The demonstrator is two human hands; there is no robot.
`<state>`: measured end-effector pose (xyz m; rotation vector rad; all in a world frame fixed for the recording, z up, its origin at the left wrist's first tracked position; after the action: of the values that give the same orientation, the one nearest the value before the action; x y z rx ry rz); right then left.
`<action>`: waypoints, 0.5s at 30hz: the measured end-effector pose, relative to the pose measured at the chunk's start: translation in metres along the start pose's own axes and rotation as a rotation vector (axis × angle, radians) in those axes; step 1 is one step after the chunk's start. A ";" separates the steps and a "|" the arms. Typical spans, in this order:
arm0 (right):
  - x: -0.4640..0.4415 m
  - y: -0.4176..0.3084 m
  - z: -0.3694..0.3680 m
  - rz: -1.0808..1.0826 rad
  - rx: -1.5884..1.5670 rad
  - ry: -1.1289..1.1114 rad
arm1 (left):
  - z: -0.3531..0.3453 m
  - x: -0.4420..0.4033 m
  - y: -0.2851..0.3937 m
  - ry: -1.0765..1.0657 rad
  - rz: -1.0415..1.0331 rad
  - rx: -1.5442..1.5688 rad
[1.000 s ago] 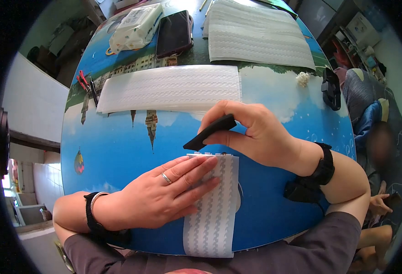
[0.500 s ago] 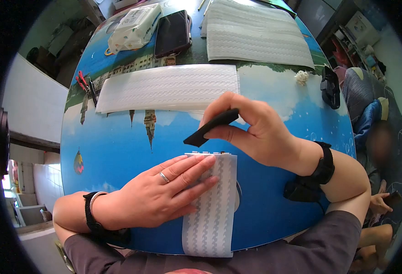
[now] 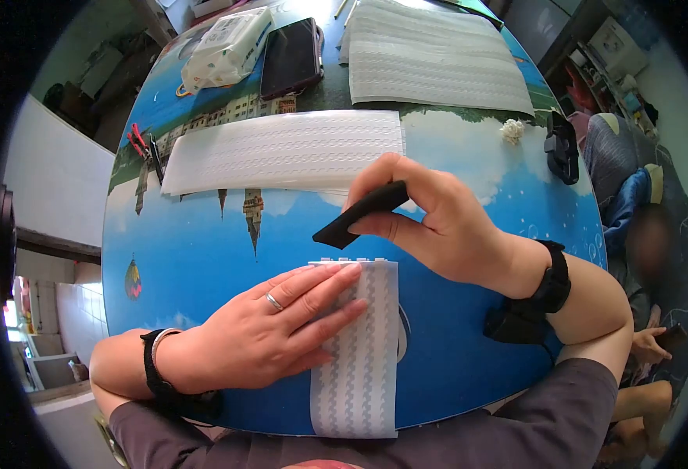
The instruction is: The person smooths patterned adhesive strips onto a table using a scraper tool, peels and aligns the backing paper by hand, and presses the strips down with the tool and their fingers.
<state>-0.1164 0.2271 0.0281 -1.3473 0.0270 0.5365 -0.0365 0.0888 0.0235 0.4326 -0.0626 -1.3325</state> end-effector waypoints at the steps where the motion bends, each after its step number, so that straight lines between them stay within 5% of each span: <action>1: 0.000 0.000 0.000 0.003 0.032 -0.023 | 0.001 0.000 0.000 0.004 0.004 -0.005; 15: 0.000 -0.023 -0.014 0.245 0.335 -0.174 | 0.002 0.003 -0.002 0.031 0.024 -0.026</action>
<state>-0.1039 0.2109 0.0453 -0.9717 0.1352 0.8164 -0.0381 0.0853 0.0240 0.4294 -0.0246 -1.3016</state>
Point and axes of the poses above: each hand's wrist, its own x-axis away from the middle knuckle, its own z-axis out of the back of the hand, y = z × x, the point moved 10 cm from there along -x, towards the middle knuckle, and after that the axes turned 5 degrees about y, right-handed, at the moved point
